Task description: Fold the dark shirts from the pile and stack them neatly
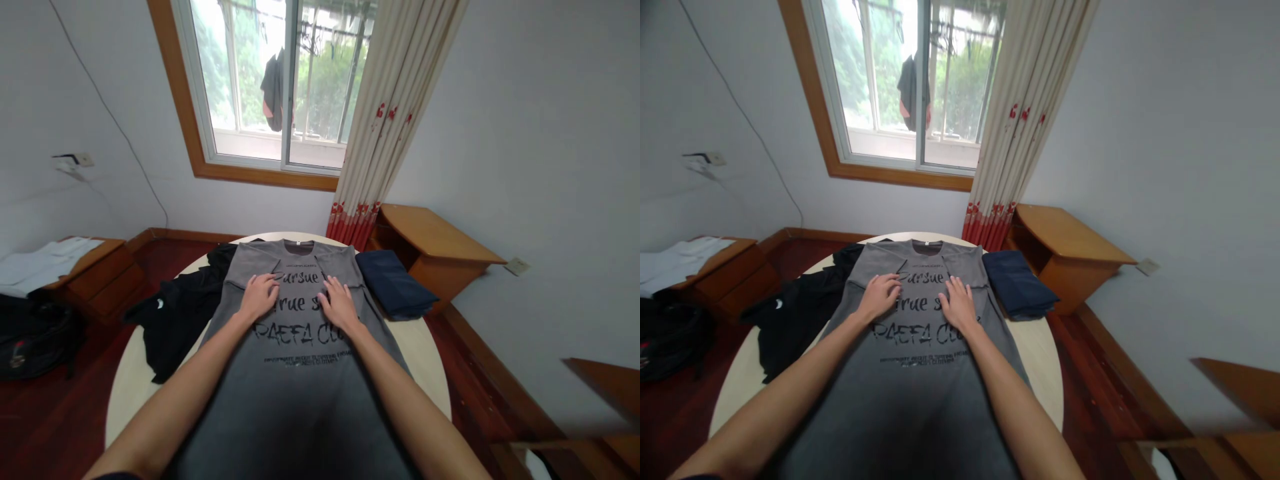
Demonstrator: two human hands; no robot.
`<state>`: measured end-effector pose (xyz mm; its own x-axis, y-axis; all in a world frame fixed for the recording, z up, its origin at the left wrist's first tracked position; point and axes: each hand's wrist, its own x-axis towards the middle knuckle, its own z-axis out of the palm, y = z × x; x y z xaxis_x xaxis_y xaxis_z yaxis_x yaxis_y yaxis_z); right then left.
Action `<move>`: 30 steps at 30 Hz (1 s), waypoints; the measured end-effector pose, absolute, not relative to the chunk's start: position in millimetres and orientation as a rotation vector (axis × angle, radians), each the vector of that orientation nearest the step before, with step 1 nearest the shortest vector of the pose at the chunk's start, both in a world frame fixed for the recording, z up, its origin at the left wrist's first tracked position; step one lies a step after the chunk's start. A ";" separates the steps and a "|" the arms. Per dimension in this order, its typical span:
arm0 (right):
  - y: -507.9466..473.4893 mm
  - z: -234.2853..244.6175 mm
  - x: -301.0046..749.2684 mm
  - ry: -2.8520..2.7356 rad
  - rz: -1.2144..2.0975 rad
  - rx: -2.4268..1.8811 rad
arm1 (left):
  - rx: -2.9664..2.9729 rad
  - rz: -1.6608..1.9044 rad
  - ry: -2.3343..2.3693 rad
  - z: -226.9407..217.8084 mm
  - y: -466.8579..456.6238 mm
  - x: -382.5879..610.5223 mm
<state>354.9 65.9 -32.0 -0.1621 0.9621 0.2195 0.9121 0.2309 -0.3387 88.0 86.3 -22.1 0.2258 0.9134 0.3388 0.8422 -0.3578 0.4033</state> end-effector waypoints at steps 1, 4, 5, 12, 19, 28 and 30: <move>55.3 -31.4 348.3 -2.153 0.205 -1.683 | 2.356 0.795 1.802 -20.0 70.7 73.9; 26.7 -33.5 332.5 -2.174 0.266 -1.617 | 2.272 0.666 2.155 -16.1 20.8 33.6; 19.2 -34.8 328.6 -2.170 0.280 -1.610 | 2.230 0.599 2.242 -15.9 4.8 22.6; -11.7 -43.2 314.1 -2.118 0.322 -1.590 | 1.862 0.272 2.363 -25.9 -59.1 -11.0; -31.5 -63.0 335.2 -2.050 0.275 -1.488 | 1.610 0.191 2.169 -20.2 -61.6 -26.3; -26.8 -66.8 358.8 -1.852 0.341 -1.368 | 1.609 0.464 1.657 43.9 -58.9 16.7; -27.1 -64.4 359.7 -1.811 0.365 -1.349 | 1.838 0.507 1.539 55.0 -58.0 57.2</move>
<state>359.7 -27.1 -64.4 -0.0806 0.8938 0.4411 0.6533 0.3816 -0.6539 57.2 -58.0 55.0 0.2254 0.9662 -0.1253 0.7024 -0.0721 0.7081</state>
